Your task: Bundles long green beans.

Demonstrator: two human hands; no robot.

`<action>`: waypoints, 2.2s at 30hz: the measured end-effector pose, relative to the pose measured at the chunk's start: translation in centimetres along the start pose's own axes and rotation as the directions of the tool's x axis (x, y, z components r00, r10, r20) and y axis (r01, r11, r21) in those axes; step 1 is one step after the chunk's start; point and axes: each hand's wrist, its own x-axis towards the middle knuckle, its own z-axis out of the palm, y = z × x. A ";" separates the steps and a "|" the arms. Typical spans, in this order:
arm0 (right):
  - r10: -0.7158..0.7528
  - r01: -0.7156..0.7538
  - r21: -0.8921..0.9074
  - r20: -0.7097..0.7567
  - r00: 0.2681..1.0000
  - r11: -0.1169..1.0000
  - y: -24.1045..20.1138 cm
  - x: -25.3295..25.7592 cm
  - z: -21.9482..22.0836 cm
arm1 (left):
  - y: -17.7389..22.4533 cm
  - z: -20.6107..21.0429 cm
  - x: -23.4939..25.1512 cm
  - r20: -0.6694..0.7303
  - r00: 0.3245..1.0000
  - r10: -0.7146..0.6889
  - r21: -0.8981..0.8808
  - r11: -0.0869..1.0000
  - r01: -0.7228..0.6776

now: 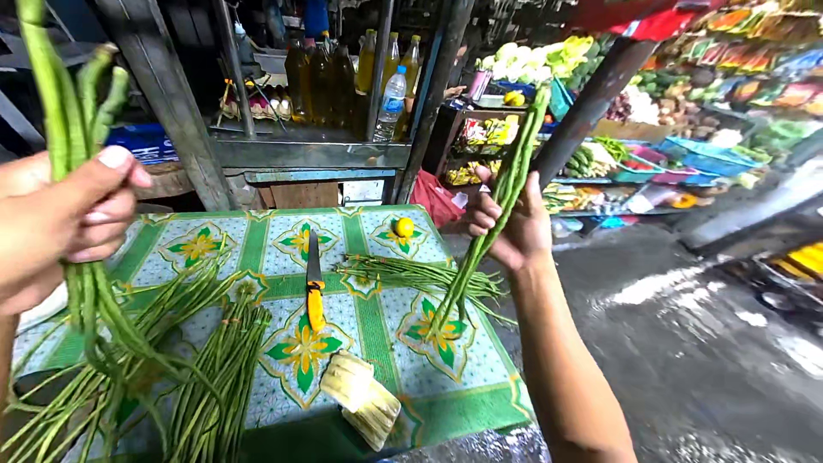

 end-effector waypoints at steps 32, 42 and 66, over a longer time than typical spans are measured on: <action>-0.063 -0.265 -0.927 -0.291 0.955 0.265 10.8 -1.0 4.8 | -8.5 11.0 -3.4 0.213 0.977 -0.009 -0.313 0.947 0.077; 0.218 -0.475 -0.880 -0.461 0.860 0.013 18.7 -9.6 -0.4 | -12.1 13.2 -5.4 0.337 0.903 -0.267 -0.153 0.930 0.333; 0.332 -0.519 -0.840 -0.541 0.773 -0.158 32.8 -4.1 -1.7 | -21.6 17.4 -11.3 -0.014 0.837 -0.547 -0.311 0.798 0.516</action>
